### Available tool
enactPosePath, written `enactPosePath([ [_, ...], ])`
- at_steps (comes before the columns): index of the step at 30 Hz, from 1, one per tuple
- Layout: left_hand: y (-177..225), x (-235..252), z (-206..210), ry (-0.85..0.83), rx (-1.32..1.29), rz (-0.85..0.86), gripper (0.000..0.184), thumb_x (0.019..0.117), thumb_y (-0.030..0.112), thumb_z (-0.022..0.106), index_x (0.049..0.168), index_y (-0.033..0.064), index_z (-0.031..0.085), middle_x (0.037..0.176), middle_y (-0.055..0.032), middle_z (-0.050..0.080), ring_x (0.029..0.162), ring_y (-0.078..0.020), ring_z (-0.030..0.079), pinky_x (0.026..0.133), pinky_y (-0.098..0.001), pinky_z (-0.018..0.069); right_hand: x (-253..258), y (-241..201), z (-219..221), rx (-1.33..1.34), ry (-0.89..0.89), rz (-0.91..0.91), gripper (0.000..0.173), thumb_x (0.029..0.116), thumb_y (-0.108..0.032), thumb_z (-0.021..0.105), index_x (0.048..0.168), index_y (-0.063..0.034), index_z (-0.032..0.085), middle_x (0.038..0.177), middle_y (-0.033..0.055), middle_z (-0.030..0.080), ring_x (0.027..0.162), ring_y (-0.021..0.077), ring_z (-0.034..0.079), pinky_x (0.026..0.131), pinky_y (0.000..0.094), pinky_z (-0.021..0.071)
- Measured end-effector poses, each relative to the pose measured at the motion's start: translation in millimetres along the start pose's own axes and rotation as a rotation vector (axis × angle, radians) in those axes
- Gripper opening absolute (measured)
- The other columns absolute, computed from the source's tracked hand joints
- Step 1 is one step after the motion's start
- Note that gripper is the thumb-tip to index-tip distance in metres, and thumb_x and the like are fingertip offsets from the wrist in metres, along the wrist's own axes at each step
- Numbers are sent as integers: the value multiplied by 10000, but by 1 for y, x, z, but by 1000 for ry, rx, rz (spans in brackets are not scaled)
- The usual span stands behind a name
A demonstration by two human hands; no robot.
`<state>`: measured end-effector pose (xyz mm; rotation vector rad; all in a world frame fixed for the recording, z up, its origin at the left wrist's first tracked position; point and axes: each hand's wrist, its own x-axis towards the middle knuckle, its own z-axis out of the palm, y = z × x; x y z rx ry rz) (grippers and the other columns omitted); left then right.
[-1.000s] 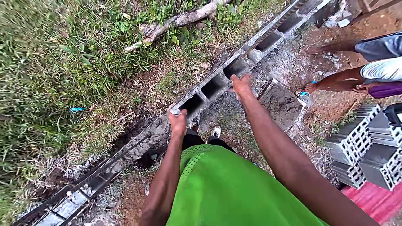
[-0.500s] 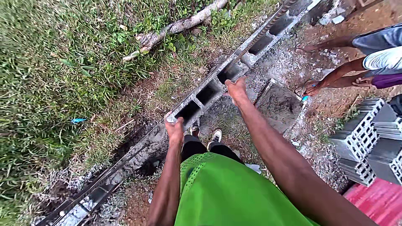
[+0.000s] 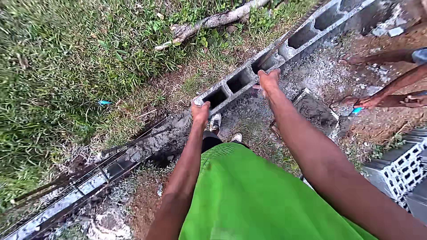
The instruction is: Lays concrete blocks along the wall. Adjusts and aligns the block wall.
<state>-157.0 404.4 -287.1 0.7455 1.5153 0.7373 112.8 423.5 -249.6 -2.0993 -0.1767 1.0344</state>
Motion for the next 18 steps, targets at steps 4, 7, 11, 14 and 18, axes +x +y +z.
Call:
enactPosePath([
  [4,3,-2,3,3,-18,-5,689,876,-1,689,1485,6,369,1349,-199,589,1194,-249,620,1004,-421,541,1,1,-3,22,-25,-19,823,1019,-216,610,1613,-66,61,1501,288,420,1203,405,636,833,561,629],
  [7,2,0,2,-16,2,2,663,874,6,697,1463,-1,394,1336,-202,597,1192,-259,621,1001,-429,540,-1,1,-4,31,-27,-25,816,1017,-209,611,1609,-60,70,1511,288,406,1219,409,623,840,562,626],
  [11,2,2,-2,-56,-44,-68,767,887,51,713,1545,79,318,1372,-198,579,1188,-286,625,957,-486,562,-1,3,-6,42,-61,-14,886,1013,-296,649,1622,-66,48,1524,295,397,1227,424,621,863,565,627],
  [14,-6,-9,-22,-192,-127,-27,971,922,173,722,1650,185,78,1559,-182,431,1337,-311,546,1035,-517,532,-3,8,-29,96,-199,23,943,1014,-540,595,1645,-137,22,1578,286,358,1214,452,626,876,578,613],
  [18,-24,-54,-68,-284,-69,-16,738,1038,396,575,1648,256,184,1601,-132,405,1374,-320,515,1076,-530,489,2,52,-101,234,-275,8,696,1058,-523,511,1585,-121,299,1520,210,483,1248,373,623,945,528,584],
])
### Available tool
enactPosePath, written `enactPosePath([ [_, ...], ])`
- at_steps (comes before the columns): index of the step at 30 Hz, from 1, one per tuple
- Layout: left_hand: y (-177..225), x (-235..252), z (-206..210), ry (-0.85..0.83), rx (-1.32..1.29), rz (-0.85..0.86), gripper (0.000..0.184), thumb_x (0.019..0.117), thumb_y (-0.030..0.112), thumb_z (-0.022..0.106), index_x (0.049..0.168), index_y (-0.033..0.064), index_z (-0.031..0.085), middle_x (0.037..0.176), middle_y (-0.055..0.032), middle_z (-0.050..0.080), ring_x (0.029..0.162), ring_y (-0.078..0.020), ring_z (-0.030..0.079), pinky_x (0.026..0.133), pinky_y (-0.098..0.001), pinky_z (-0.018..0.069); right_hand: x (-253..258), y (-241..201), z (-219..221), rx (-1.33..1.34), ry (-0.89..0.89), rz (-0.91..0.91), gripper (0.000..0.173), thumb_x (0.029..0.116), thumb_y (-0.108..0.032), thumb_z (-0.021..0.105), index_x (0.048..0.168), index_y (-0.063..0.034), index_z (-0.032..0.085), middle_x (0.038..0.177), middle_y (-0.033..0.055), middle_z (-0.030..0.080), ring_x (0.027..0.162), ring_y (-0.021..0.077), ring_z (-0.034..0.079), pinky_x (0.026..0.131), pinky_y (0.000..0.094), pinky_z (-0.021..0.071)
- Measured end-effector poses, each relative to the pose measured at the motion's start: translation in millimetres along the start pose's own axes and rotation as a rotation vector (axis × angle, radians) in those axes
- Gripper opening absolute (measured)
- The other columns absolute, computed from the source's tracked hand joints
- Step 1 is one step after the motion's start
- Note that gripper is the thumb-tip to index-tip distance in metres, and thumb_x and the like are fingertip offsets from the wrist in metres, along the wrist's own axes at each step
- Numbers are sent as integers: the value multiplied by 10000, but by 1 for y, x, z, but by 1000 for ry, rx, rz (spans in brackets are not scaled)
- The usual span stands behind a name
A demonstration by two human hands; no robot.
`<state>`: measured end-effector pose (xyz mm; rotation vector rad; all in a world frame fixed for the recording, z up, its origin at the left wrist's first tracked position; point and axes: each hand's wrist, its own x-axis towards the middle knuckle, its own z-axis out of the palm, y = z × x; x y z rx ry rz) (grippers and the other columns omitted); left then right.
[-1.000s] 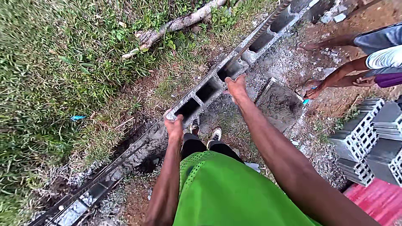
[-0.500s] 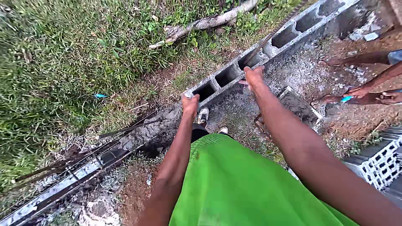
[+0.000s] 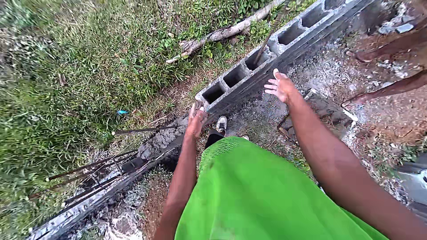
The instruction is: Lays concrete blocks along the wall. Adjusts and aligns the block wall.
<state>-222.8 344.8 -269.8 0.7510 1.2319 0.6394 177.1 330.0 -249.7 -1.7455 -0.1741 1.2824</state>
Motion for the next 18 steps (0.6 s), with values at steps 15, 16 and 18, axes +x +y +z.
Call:
enactPosePath([
  [15,-99,-108,-36,170,683,-180,427,1015,78,613,1409,-61,526,1220,-223,674,1007,-205,684,900,-362,559,-187,398,-247,376,559,565,439,1130,-213,385,1516,-6,351,1388,232,566,1091,273,681,882,386,580],
  [16,-97,-108,-33,175,669,-202,435,1024,78,602,1426,-58,506,1218,-230,668,985,-214,684,879,-368,566,-189,404,-248,401,559,571,442,1131,-211,386,1518,-2,346,1391,234,564,1101,272,677,889,388,577],
  [18,-93,-103,-33,187,627,-235,443,1034,81,587,1447,-41,480,1229,-240,649,991,-255,686,865,-403,584,-187,409,-243,425,542,557,445,1132,-213,384,1523,-3,344,1398,234,568,1103,275,685,888,393,585],
])
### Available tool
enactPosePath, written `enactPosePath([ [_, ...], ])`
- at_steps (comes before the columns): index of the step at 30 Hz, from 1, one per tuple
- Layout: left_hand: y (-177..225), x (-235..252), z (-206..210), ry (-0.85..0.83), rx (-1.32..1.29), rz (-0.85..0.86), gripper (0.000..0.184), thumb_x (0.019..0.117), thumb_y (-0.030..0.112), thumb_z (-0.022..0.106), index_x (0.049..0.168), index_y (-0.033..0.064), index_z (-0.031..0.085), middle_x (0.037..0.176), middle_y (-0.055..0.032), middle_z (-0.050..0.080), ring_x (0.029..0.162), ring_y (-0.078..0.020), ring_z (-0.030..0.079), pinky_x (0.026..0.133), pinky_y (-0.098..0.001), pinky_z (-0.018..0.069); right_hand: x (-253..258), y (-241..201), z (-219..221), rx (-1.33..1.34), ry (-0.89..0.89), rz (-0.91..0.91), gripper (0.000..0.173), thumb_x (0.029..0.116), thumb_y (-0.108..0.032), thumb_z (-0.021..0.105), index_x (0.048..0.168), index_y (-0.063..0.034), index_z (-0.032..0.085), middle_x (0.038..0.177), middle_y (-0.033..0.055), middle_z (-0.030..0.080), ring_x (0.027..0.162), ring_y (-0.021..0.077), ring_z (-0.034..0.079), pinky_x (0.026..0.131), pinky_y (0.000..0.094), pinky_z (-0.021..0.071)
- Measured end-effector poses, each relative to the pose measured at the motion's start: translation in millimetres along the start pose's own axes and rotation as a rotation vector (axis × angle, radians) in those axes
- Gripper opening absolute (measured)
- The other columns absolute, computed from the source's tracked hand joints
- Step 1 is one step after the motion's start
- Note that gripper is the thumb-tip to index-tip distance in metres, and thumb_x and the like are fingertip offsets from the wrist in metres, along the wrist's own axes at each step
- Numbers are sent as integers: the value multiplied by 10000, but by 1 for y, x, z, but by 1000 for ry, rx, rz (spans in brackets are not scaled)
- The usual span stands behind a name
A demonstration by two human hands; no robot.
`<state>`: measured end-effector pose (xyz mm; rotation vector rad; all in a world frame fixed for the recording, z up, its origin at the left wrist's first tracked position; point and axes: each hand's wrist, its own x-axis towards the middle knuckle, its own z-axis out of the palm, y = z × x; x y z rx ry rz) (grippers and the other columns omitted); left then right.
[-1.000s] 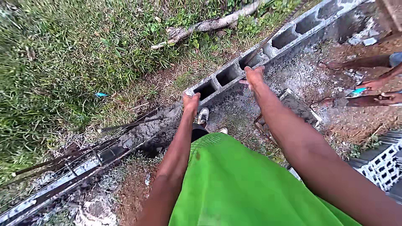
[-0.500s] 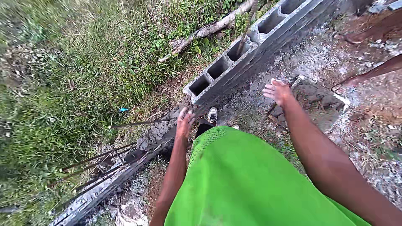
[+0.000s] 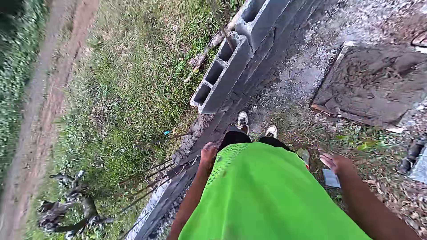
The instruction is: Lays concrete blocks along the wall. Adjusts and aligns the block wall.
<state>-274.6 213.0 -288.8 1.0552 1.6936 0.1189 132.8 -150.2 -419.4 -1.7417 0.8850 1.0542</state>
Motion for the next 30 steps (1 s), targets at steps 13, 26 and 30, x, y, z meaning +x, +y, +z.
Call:
enactPosePath([
  [13,120,26,1,51,-75,178,542,1053,87,553,1551,22,350,1407,-268,548,1158,-339,653,936,-462,574,-19,-82,82,88,-197,-177,427,1135,-224,380,1502,-6,389,1320,230,635,1056,270,714,890,396,589],
  [26,116,100,-43,-59,333,340,927,894,126,783,1622,84,211,1520,-213,495,1295,-365,583,1017,-542,533,-80,-159,175,-62,-322,-420,405,1125,-278,429,1445,-38,493,1277,187,665,998,250,729,858,396,609],
  [30,118,111,-49,-93,276,337,770,941,89,706,1597,82,303,1490,-201,533,1273,-349,601,1011,-524,534,-111,-163,220,-149,-340,-445,382,1122,-257,442,1421,-32,518,1243,181,680,978,242,734,850,390,613],
])
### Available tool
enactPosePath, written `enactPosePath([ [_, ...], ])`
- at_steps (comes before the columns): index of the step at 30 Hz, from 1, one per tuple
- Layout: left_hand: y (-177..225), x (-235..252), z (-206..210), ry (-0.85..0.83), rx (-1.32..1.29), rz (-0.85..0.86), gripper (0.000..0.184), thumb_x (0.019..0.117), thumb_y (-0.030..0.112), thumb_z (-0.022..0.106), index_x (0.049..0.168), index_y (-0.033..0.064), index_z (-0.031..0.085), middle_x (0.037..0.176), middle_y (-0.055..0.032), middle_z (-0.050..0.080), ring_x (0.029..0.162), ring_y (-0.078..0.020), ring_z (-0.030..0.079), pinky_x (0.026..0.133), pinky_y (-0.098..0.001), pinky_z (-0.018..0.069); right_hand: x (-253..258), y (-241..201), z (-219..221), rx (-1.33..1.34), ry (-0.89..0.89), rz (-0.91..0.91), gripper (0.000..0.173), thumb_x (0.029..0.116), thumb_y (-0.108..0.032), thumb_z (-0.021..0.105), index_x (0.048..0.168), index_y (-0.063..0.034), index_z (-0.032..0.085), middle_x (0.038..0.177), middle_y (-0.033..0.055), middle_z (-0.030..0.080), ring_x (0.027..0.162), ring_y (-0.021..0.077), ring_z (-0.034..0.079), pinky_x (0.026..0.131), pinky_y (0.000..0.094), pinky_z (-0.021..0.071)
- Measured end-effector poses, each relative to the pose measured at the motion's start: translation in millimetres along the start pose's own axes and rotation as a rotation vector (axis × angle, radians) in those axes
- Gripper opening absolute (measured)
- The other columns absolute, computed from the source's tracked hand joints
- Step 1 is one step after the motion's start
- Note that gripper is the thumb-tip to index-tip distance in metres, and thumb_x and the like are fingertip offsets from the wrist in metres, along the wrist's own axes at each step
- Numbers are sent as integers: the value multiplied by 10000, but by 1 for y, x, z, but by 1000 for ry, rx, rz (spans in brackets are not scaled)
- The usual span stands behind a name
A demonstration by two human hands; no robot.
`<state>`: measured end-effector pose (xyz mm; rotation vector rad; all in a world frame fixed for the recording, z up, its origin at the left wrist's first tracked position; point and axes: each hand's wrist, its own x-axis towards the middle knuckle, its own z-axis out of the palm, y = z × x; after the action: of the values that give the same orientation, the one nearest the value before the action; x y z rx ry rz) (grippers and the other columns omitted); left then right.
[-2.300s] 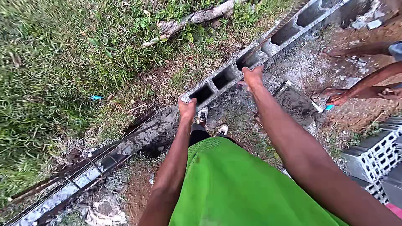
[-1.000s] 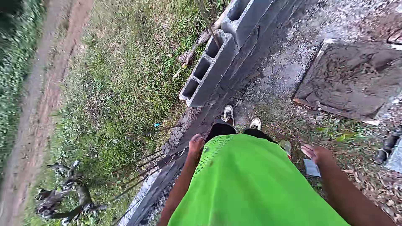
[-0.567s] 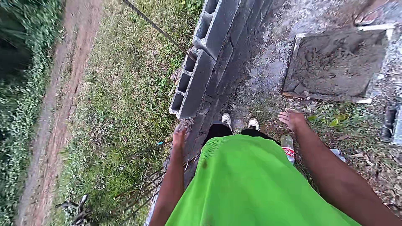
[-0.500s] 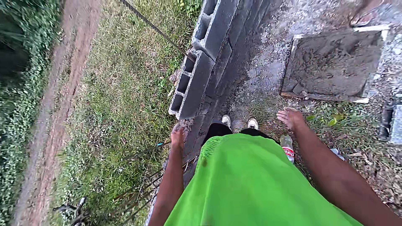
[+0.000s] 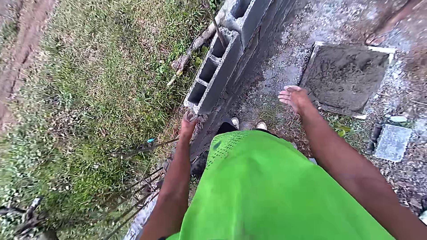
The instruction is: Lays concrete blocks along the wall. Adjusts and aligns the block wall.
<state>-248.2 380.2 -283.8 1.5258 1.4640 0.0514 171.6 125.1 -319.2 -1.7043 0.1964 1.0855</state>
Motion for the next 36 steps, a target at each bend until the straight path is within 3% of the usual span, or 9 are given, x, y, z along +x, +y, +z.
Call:
enactPosePath([
  [4,-13,9,4,43,-98,-71,495,974,32,619,1456,-2,512,1369,-216,626,1206,-324,646,1010,-503,533,-14,12,59,-188,-92,55,385,1131,-236,394,1445,-36,494,1284,186,665,1021,253,722,890,417,596],
  [10,-17,-22,35,-41,-759,-368,349,1094,111,449,1425,11,496,1224,-189,669,995,-240,710,883,-398,588,-31,54,154,-435,-220,217,356,1127,-169,409,1413,18,509,1261,227,663,1012,273,721,874,414,597],
  [13,-20,-23,48,-46,-821,-446,327,1083,79,477,1390,-19,531,1195,-194,678,971,-238,713,876,-392,594,-37,67,190,-627,-320,228,357,1117,-153,421,1408,26,526,1276,216,662,1032,270,721,899,415,600],
  [18,-42,-24,34,7,-385,-272,346,1050,137,561,1387,64,590,1248,-172,694,1040,-297,719,926,-505,588,-86,42,222,-1049,-512,-39,347,1107,-196,458,1376,-26,594,1198,163,708,1012,234,736,917,420,612],
  [22,-38,2,19,118,-72,-173,342,1020,133,571,1340,37,641,1189,-167,719,1086,-331,700,970,-553,549,-150,-10,244,-1403,-418,-706,344,1075,-245,497,1247,-44,717,1120,180,732,1039,334,714,922,520,571],
  [25,-38,20,17,162,45,-132,367,993,146,605,1337,25,650,1242,-187,696,1172,-355,667,1017,-558,524,-169,-35,274,-1475,-353,-997,330,1054,-251,539,1193,-31,742,1093,200,726,1040,400,681,915,521,561],
  [28,-30,31,15,139,94,-178,385,1003,189,620,1349,21,639,1302,-213,657,1192,-384,649,1017,-565,521,-159,-46,305,-1582,-351,-1001,408,1057,-351,548,1258,-35,709,1217,209,695,1153,438,627,996,578,503],
  [30,-28,34,15,151,128,-173,364,1004,212,626,1302,5,660,1258,-231,670,1157,-407,660,979,-590,529,-148,-46,325,-1639,-342,-972,473,1037,-431,570,1260,-37,709,1251,198,685,1188,437,600,996,596,479],
  [36,-34,36,19,150,164,-151,377,1007,249,642,1254,-36,654,1258,-259,646,1104,-457,660,892,-628,549,-130,-32,358,-1799,-321,-943,604,961,-591,619,1130,-26,749,1160,188,709,1146,428,610,955,595,468],
])
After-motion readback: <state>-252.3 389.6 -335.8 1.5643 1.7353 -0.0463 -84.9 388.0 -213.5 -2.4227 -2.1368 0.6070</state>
